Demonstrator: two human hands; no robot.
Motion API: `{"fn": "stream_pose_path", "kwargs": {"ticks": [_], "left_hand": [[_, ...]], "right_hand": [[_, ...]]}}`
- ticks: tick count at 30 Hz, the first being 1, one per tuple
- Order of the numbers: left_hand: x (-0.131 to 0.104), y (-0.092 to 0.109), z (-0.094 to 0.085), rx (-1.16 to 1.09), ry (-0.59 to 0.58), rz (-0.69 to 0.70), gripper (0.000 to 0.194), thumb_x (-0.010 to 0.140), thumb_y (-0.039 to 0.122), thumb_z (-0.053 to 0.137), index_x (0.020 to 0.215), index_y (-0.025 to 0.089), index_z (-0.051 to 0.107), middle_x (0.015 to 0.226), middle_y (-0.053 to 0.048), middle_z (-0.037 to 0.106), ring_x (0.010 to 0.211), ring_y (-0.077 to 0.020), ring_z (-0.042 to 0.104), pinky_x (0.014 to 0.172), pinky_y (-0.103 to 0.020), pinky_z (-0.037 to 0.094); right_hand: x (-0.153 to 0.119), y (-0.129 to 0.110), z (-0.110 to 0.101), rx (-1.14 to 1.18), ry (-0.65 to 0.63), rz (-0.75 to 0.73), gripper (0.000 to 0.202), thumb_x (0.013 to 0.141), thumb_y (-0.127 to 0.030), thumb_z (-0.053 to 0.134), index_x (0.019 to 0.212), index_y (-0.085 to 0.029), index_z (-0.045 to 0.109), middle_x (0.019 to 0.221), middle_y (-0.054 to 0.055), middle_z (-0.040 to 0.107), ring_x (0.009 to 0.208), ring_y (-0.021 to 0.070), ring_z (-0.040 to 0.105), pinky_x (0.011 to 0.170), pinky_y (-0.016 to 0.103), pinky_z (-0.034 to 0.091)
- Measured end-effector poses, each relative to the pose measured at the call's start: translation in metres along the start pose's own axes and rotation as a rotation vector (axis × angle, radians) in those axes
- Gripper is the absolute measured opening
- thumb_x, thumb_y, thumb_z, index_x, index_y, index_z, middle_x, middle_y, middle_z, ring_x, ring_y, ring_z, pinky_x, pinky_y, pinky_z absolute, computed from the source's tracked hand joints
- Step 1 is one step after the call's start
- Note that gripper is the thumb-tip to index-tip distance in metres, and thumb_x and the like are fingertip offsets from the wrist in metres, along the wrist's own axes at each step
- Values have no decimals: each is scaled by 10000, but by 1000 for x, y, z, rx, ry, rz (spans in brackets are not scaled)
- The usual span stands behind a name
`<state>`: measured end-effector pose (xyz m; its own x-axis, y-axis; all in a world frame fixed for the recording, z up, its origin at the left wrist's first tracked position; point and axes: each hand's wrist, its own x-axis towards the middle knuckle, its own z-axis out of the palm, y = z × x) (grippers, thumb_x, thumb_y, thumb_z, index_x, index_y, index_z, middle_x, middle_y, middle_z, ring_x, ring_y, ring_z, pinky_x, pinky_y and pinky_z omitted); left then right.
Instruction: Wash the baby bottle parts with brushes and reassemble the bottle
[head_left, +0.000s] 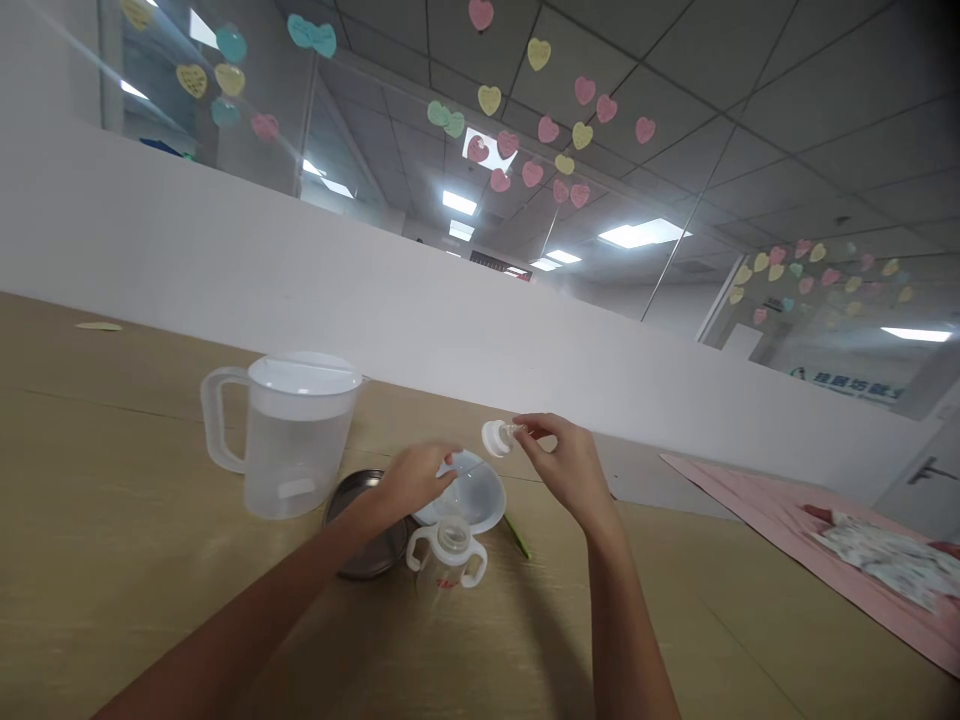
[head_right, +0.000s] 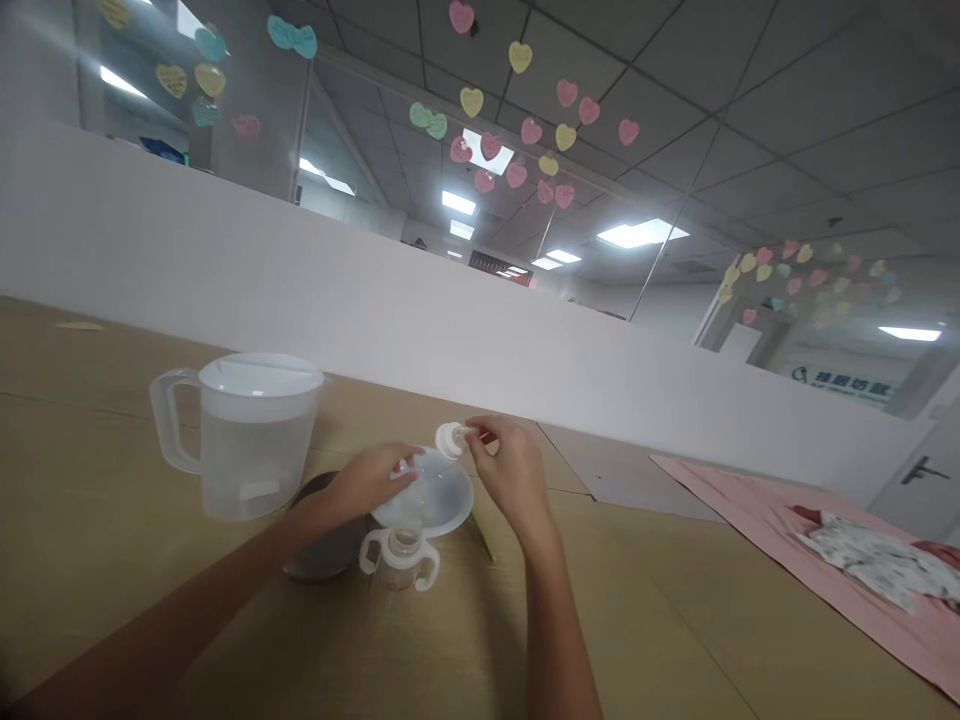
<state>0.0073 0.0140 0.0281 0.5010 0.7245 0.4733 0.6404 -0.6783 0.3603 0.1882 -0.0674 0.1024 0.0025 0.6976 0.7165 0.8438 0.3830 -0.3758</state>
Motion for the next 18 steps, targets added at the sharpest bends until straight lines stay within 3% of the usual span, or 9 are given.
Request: {"fn": "stream_pose_path", "kwargs": {"ticks": [3, 7, 13, 18], "left_hand": [[-6, 18, -31, -154, 102, 42, 582, 730, 348, 563, 1272, 204, 409, 1201, -60, 540, 943, -198, 556, 827, -317, 437], [-18, 42, -58, -263, 87, 95, 692, 696, 419, 611, 1311, 246, 345, 1317, -52, 441, 1088, -221, 492, 907, -335, 406], [-20, 53, -59, -322, 110, 197, 342, 797, 374, 527, 1104, 223, 546, 1115, -36, 596, 1028, -213, 529, 879, -333, 415], [-18, 53, -56, -322, 199, 209, 357, 814, 380, 518, 1137, 227, 511, 1122, -22, 599, 1014, -184, 544, 856, -292, 427]], "right_hand": [[-1, -7, 4, 31, -30, -5, 196, 769, -267, 528, 880, -182, 666, 811, 36, 672, 745, 162, 603, 711, 281, 438], [-4, -19, 7, 119, -51, -49, 164, 768, -279, 560, 852, -182, 663, 798, 29, 669, 746, 155, 601, 711, 272, 446], [-7, -28, 20, 281, -19, -153, 145, 783, -298, 552, 820, -181, 629, 819, 38, 631, 771, 146, 585, 709, 271, 478], [-7, -28, 28, 400, -48, -51, 203, 808, -355, 499, 876, -179, 576, 907, 55, 614, 820, 148, 580, 597, 226, 493]]}}
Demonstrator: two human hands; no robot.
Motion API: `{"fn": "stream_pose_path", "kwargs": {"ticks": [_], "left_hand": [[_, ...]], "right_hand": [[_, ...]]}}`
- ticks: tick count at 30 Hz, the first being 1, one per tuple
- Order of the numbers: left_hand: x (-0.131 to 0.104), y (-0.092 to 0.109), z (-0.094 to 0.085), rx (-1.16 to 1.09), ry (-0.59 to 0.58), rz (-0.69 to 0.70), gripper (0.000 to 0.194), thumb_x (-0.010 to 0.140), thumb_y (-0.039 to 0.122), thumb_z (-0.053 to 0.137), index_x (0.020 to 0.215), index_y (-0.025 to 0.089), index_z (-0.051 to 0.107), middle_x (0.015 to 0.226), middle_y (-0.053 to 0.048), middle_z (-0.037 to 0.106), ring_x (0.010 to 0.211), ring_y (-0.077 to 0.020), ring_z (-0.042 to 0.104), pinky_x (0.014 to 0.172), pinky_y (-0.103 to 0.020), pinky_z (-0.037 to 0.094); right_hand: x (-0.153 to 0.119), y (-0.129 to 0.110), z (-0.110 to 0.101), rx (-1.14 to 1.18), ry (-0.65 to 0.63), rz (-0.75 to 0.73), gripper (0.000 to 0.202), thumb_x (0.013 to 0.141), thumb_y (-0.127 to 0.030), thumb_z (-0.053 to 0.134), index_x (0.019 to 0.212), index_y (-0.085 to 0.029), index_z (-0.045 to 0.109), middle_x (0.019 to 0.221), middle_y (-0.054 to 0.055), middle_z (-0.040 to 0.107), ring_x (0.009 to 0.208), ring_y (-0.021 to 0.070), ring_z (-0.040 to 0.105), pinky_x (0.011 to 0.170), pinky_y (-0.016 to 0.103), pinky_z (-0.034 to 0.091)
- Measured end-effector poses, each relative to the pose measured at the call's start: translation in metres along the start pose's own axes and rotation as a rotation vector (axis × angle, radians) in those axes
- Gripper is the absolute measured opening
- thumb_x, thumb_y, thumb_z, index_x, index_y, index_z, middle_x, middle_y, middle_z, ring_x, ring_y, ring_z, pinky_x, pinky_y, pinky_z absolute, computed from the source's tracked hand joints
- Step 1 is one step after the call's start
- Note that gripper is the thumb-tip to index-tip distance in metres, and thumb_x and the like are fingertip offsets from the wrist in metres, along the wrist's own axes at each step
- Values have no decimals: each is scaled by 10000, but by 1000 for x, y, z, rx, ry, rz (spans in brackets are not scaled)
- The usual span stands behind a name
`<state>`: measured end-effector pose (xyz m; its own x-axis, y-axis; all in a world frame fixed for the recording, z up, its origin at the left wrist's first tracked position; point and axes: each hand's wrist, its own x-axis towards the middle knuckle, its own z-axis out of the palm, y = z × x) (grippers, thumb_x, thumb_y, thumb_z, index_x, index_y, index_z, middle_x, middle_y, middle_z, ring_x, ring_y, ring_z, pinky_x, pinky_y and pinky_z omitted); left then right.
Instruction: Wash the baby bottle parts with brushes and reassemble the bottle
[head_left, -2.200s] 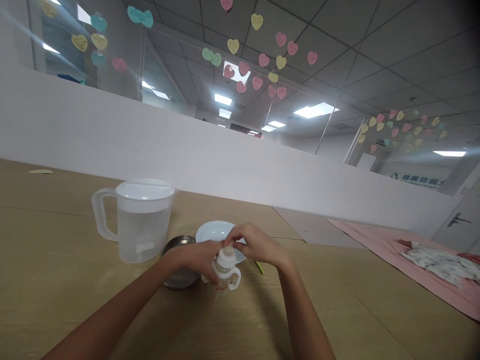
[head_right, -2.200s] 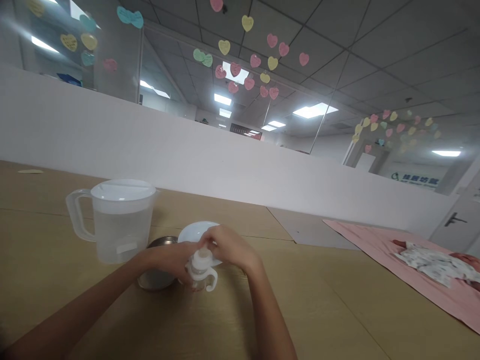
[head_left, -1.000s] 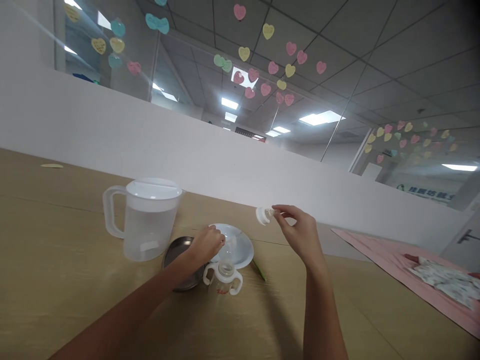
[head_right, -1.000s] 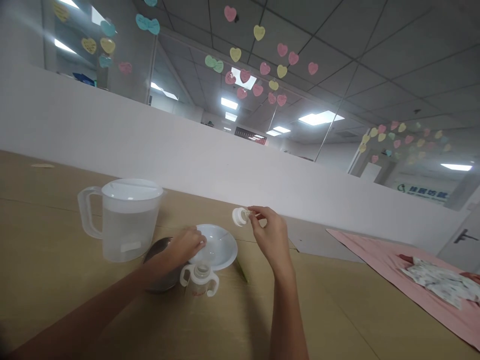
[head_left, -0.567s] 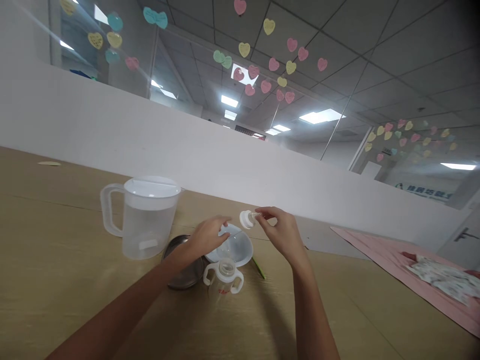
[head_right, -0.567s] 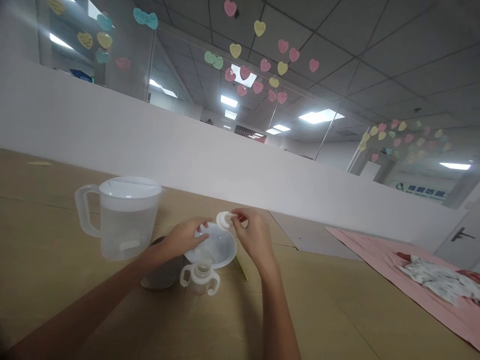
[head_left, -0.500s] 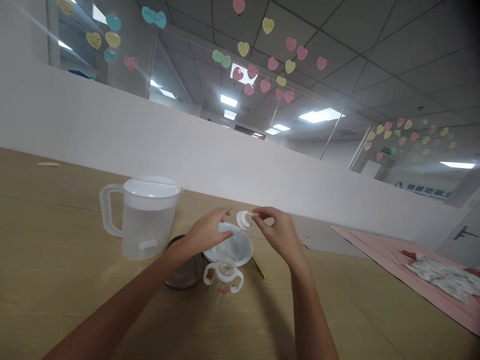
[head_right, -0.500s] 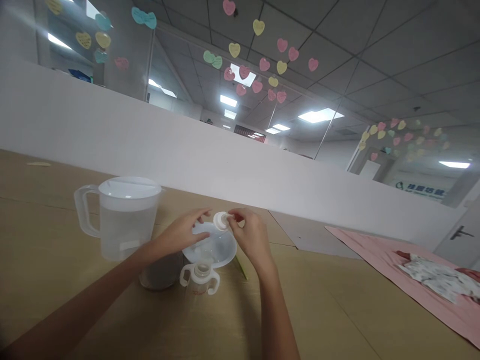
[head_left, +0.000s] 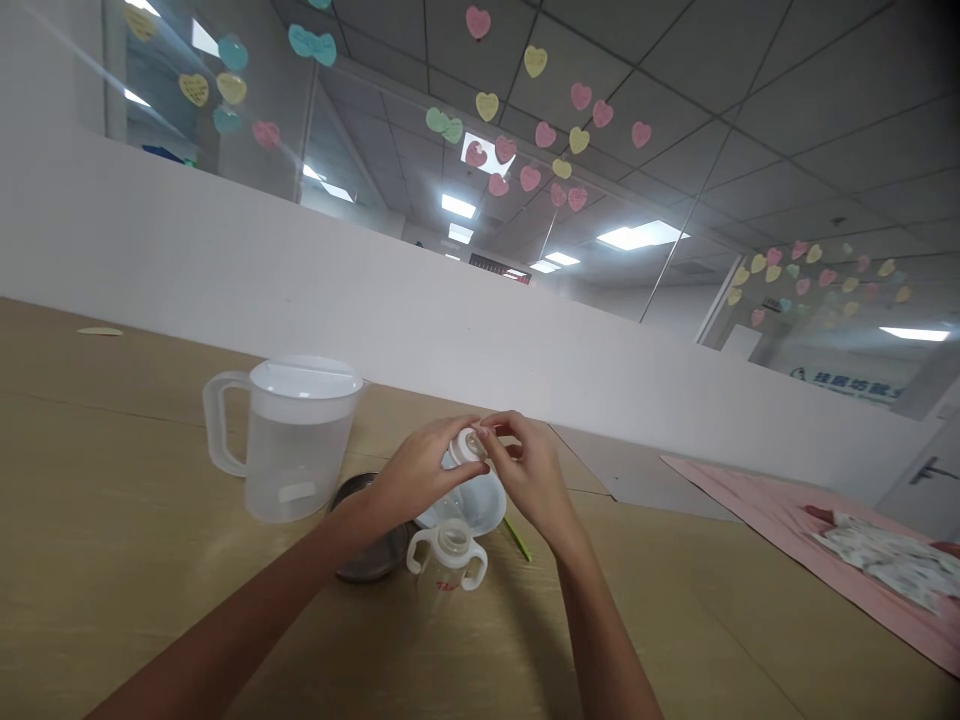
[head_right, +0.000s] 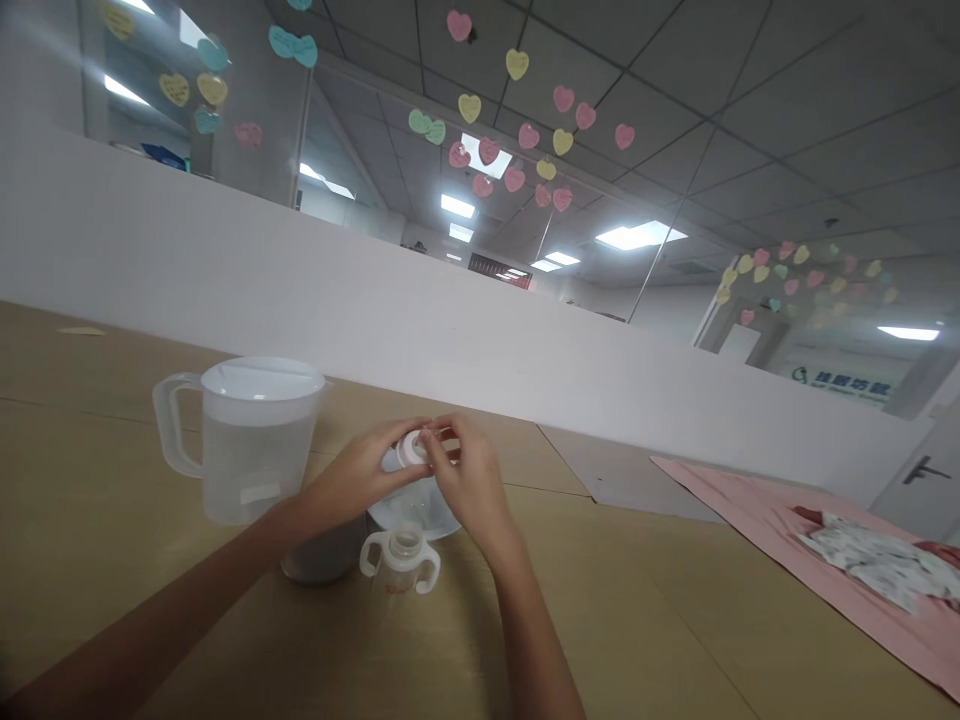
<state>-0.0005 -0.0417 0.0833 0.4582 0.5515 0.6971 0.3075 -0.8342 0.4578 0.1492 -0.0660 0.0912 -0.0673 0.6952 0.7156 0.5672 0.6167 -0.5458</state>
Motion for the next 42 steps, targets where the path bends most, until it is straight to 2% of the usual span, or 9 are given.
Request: {"fn": "stream_pose_path", "kwargs": {"ticks": [5, 9, 14, 20, 25, 28, 33, 37, 42], "left_hand": [[-3, -1, 2, 151, 101, 2, 503, 817, 406, 503, 1263, 196, 403, 1204, -62, 555, 1070, -207, 521, 887, -332, 422], [-4, -4, 3, 196, 94, 59, 511, 794, 413, 545, 1248, 208, 429, 1147, -51, 597, 1009, -197, 562, 842, -320, 451], [-6, -6, 4, 215, 96, 168, 520, 754, 370, 614, 1227, 222, 456, 1152, -33, 605, 1006, -194, 567, 857, -317, 447], [-6, 0, -3, 124, -43, 167, 575, 785, 372, 570, 1306, 250, 357, 1265, -36, 521, 1117, -197, 505, 926, -326, 408], [-4, -8, -8, 94, -238, 9, 673, 801, 355, 527, 1374, 244, 192, 1316, -55, 462, 1170, -204, 453, 927, -317, 391], [-6, -28, 0, 203, -323, -36, 594, 775, 270, 535, 1320, 240, 302, 1348, -67, 417, 1213, -220, 399, 972, -333, 340], [-18, -69, 28, 418, -386, -162, 586, 699, 194, 557, 1257, 219, 378, 1261, -119, 459, 1067, -268, 515, 832, -349, 416], [-24, -88, 43, 462, -412, -195, 490, 720, 263, 545, 1188, 158, 449, 1148, -133, 554, 1016, -282, 542, 802, -356, 423], [-24, -94, 46, 531, -445, -259, 373, 753, 336, 511, 1077, 154, 545, 958, -124, 648, 941, -283, 571, 768, -360, 421]], "right_hand": [[0, -4, 0, -5, -82, 71, 356, 747, -370, 580, 1052, -187, 569, 1003, 66, 609, 845, 160, 569, 664, 253, 485], [0, -3, -5, -14, -194, 55, 346, 826, -366, 483, 1082, -158, 587, 752, 7, 610, 621, 101, 523, 573, 210, 411], [0, 1, -16, -16, -294, 14, 304, 855, -368, 444, 910, -137, 635, 580, -37, 492, 519, 72, 395, 473, 193, 298], [4, 13, -31, 241, -437, 117, 409, 820, -410, 502, 1131, -156, 579, 875, 35, 629, 770, 148, 549, 699, 281, 473], [9, 35, -38, 320, -633, 165, 483, 793, -371, 547, 1237, -187, 495, 1089, 60, 608, 1003, 202, 536, 886, 373, 427], [9, 58, -29, 94, -724, 171, 425, 811, -299, 514, 1224, -201, 496, 1170, 56, 569, 1034, 192, 520, 888, 356, 409], [8, 96, 7, -629, -616, 296, 352, 758, -180, 540, 1102, -105, 542, 979, 113, 635, 848, 180, 574, 713, 265, 402], [7, 113, 30, -725, -644, 323, 251, 663, -234, 664, 892, -137, 625, 896, 93, 655, 801, 184, 586, 634, 230, 370], [4, 129, 41, -815, -676, 366, 211, 588, -234, 726, 766, -142, 661, 883, 113, 664, 820, 217, 603, 662, 253, 384]]}}
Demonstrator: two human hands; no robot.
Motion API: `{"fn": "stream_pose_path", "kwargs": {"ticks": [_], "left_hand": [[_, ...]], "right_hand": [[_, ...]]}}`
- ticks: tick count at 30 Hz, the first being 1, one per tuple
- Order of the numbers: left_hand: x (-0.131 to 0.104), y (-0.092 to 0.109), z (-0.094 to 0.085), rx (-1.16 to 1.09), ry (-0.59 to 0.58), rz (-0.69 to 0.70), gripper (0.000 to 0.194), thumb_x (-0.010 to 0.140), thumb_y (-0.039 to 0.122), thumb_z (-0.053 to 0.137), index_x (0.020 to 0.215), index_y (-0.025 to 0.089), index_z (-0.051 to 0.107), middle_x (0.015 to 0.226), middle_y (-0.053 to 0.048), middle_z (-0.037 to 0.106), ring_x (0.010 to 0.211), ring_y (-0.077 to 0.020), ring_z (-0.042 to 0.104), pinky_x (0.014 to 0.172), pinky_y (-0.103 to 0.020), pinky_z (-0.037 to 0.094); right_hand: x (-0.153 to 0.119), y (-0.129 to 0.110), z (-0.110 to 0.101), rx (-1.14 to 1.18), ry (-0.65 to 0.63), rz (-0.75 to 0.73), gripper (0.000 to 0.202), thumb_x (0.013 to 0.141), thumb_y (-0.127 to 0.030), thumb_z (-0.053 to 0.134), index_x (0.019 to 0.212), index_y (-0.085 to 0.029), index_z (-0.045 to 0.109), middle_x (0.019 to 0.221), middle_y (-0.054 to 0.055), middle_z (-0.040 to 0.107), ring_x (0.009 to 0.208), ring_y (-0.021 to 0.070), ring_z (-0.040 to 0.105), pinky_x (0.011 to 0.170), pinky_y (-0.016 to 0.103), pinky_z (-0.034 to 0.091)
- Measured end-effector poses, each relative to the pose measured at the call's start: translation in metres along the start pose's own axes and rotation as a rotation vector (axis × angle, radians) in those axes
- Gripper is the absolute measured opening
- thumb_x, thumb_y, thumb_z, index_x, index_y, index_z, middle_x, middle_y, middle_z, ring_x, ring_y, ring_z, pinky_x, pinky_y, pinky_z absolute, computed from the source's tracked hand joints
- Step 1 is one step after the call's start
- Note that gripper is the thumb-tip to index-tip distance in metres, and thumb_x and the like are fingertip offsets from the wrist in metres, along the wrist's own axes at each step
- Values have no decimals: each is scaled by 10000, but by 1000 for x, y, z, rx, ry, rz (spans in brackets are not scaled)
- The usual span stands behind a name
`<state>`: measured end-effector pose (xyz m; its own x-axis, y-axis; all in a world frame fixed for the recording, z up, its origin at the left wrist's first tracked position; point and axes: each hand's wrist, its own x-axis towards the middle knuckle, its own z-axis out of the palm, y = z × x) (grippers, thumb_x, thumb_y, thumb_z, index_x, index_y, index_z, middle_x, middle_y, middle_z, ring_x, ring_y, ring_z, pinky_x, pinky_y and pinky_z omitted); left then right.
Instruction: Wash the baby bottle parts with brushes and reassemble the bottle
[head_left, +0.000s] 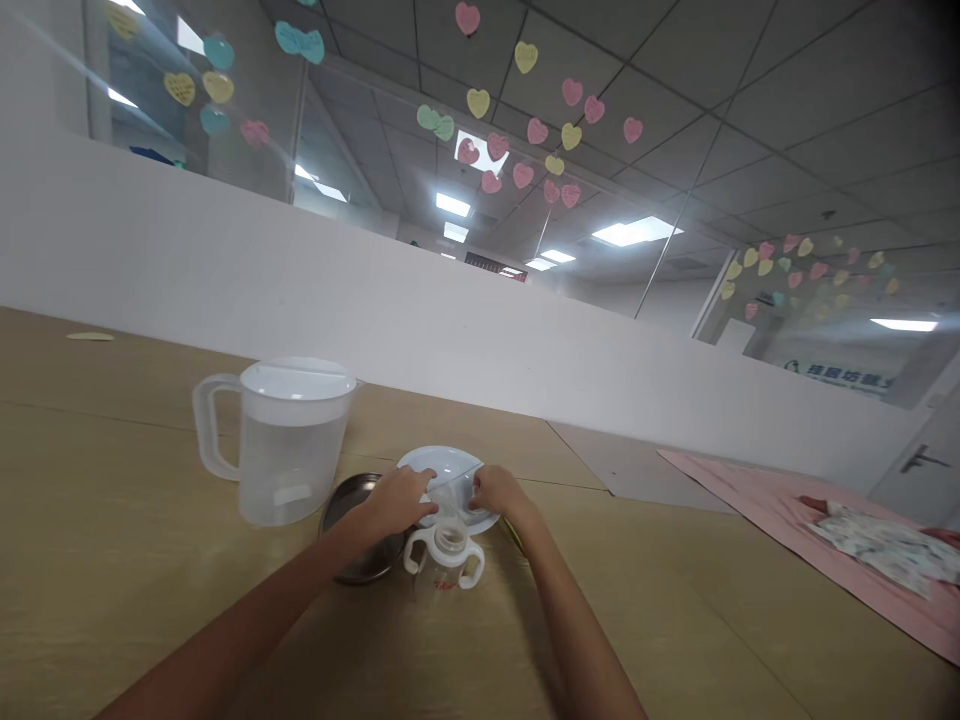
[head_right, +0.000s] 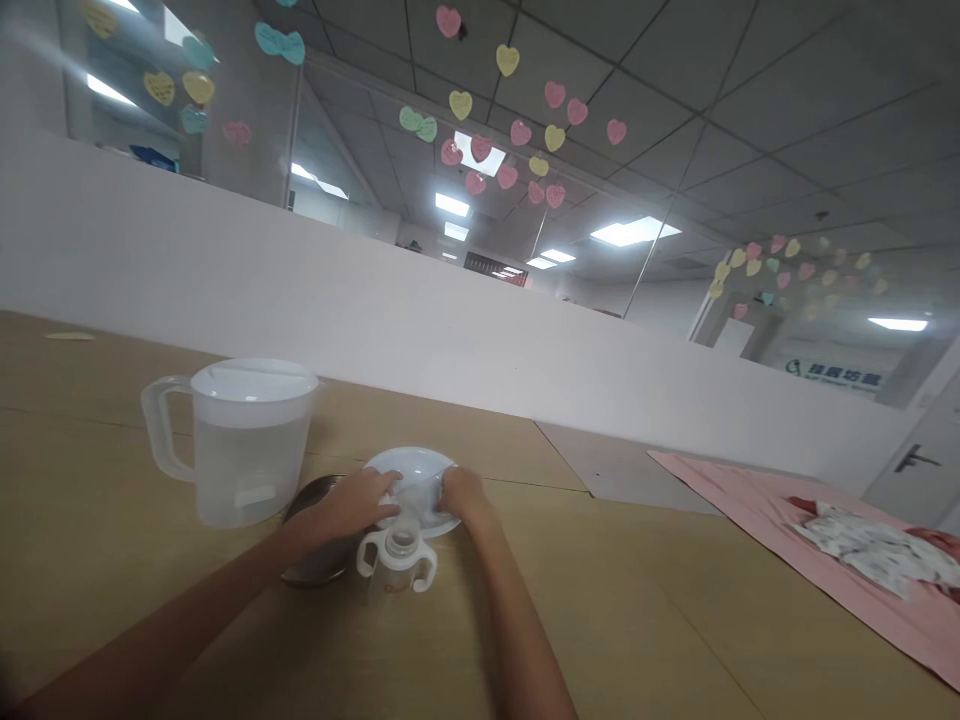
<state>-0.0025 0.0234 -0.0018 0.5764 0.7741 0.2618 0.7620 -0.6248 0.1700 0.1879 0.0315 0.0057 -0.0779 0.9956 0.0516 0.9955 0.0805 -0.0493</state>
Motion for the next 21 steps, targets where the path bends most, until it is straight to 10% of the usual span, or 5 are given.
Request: {"fn": "stream_pose_path", "kwargs": {"ticks": [9, 14, 21], "left_hand": [[0, 0, -2, 18, -9, 24, 310, 772, 317, 487, 1017, 167, 603, 998, -126, 646, 977, -266, 563, 846, -381, 392], [-14, 8, -73, -20, 253, -8, 382, 791, 343, 474, 1125, 177, 556, 1142, -98, 594, 1069, -259, 508, 920, -371, 353], [-62, -29, -160, 96, 460, -477, 503, 816, 540, 350, 1161, 192, 465, 1018, -93, 605, 933, -292, 559, 771, -399, 438]], "right_hand": [[4, 4, 12, 15, 2, 1, 359, 544, -240, 749, 886, -208, 644, 854, 30, 669, 874, 199, 589, 773, 284, 367], [2, 11, -3, 80, 94, -19, 153, 715, -289, 609, 791, -163, 652, 829, 60, 663, 764, 161, 583, 654, 238, 363], [-19, 35, -42, 379, 306, -28, 287, 797, -318, 434, 680, -132, 619, 633, 38, 614, 566, 116, 519, 526, 211, 332]]}}
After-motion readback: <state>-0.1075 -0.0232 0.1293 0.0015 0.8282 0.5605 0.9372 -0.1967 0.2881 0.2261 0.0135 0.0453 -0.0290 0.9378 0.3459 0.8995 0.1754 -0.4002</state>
